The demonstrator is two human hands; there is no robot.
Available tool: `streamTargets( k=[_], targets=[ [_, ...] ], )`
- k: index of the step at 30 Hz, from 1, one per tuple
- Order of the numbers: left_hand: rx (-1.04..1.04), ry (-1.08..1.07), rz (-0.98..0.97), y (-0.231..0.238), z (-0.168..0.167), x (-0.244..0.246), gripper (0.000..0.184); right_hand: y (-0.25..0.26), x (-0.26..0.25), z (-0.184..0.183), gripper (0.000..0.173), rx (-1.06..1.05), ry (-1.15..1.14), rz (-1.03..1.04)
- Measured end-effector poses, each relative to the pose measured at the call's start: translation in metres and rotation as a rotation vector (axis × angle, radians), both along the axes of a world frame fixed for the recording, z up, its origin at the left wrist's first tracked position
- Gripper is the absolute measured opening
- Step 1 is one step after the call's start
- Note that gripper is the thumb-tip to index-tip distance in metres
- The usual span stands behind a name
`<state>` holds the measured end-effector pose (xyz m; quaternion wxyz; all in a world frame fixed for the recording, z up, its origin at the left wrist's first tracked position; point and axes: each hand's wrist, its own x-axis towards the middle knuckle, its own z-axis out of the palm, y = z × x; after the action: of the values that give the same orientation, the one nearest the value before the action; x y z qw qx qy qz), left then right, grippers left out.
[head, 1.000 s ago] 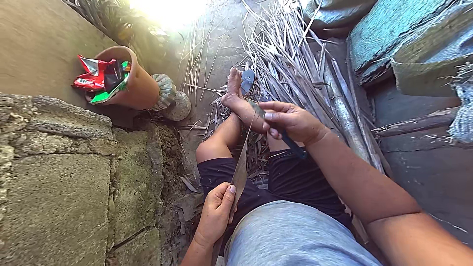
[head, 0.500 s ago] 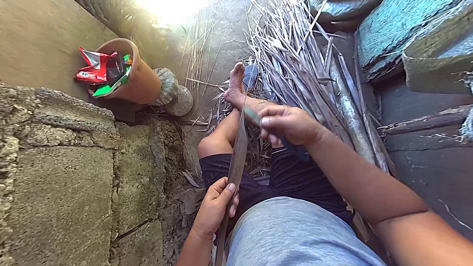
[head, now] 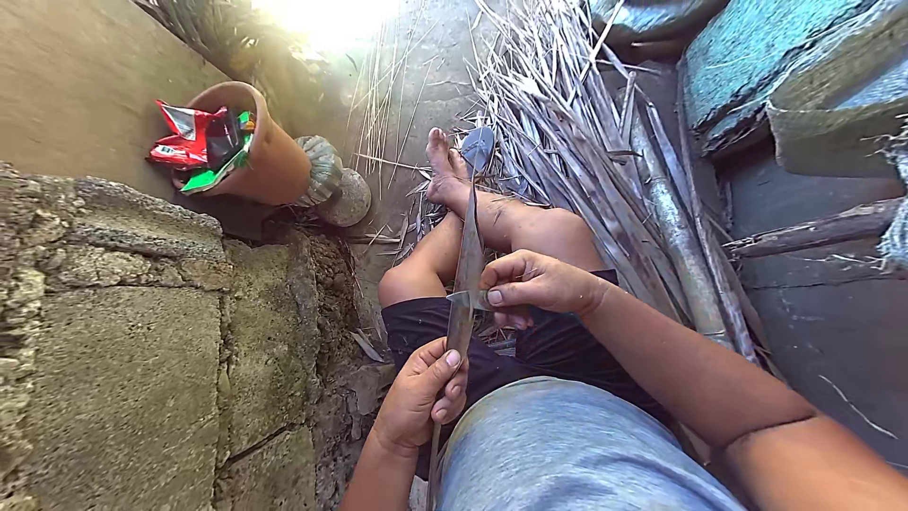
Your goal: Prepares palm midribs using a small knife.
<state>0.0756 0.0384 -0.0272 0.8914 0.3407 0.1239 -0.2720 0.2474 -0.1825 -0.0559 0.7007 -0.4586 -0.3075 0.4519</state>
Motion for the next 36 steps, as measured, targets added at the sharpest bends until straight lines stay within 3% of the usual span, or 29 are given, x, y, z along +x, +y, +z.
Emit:
streamTargets(
  k=[13,17,19,22,26,30,36],
  targets=[
    [0.082,-0.005,-0.014,0.004,-0.013,-0.013,0.019,-0.009,0.051,0.0,0.021,-0.043,0.015,-0.346],
    [0.126,0.016,-0.029,0.004,-0.019,-0.018,0.019,-0.01,0.059,-0.005,0.019,-0.069,0.109,-0.547],
    [0.179,0.021,-0.021,0.004,-0.021,-0.02,0.026,-0.013,0.06,-0.002,0.02,-0.075,0.129,-0.508],
    [0.227,-0.022,-0.048,0.005,-0.022,-0.017,0.042,-0.01,0.037,0.007,0.035,-0.193,0.14,-0.344],
    [0.008,0.026,-0.082,0.005,-0.021,-0.011,0.041,-0.003,0.009,-0.002,0.036,-0.155,0.204,-0.192],
    [-0.182,0.087,-0.152,0.005,-0.023,-0.016,0.037,-0.006,0.01,-0.004,0.033,-0.104,0.237,-0.249],
    [-0.251,0.084,-0.19,0.006,-0.024,-0.025,0.036,-0.01,0.03,0.01,0.034,-0.13,0.162,-0.318]
  ],
)
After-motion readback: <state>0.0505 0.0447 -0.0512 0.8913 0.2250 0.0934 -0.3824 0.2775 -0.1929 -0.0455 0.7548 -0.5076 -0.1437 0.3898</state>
